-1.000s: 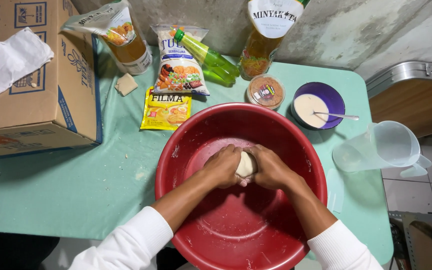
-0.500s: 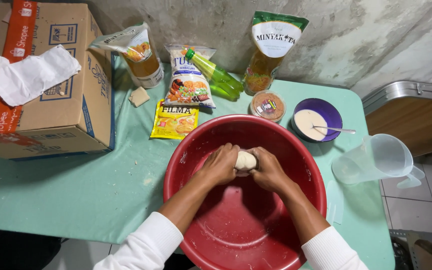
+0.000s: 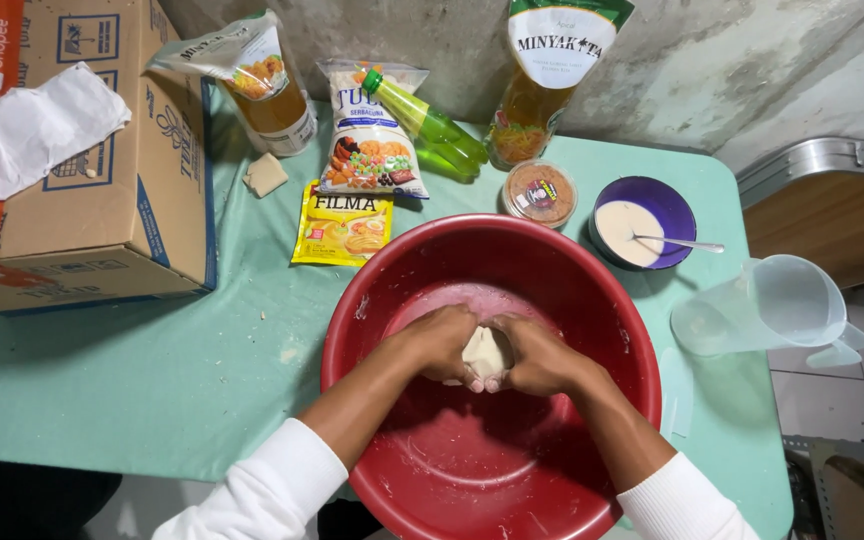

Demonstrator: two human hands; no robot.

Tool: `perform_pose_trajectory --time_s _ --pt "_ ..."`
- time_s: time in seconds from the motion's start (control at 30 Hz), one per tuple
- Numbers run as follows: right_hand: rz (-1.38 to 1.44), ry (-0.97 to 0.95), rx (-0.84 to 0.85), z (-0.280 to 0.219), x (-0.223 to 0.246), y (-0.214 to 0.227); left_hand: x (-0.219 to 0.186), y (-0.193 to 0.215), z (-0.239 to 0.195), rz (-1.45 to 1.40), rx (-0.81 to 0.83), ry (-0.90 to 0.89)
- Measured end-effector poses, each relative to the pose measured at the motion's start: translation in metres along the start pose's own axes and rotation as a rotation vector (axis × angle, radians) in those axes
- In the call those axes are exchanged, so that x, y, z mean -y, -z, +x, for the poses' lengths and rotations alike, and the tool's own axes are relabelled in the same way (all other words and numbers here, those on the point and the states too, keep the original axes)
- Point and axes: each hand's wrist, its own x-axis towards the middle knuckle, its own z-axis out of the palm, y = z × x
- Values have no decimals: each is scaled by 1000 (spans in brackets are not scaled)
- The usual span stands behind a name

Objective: The person kneads a ball of dough by hand inside a red plastic bowl. The hands repeatedly press, fold, and turn the dough to develop its texture. The task is performed continuously without using any tools.

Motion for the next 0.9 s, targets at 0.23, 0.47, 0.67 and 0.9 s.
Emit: perform_pose_trajectory --time_s 0.23,0.47,0.67,0.9 --pt "-347 -57 -151 7 -8 -15 15 -14 14 181 -94 -103" --pt "-187 17 -363 4 22 8 4 4 19 352 -420 -118" --pt "215 21 -136 -14 26 19 -15 19 -2 64 -149 -27" --pt "14 32 -91 -16 31 18 -15 19 1 -72 7 16"
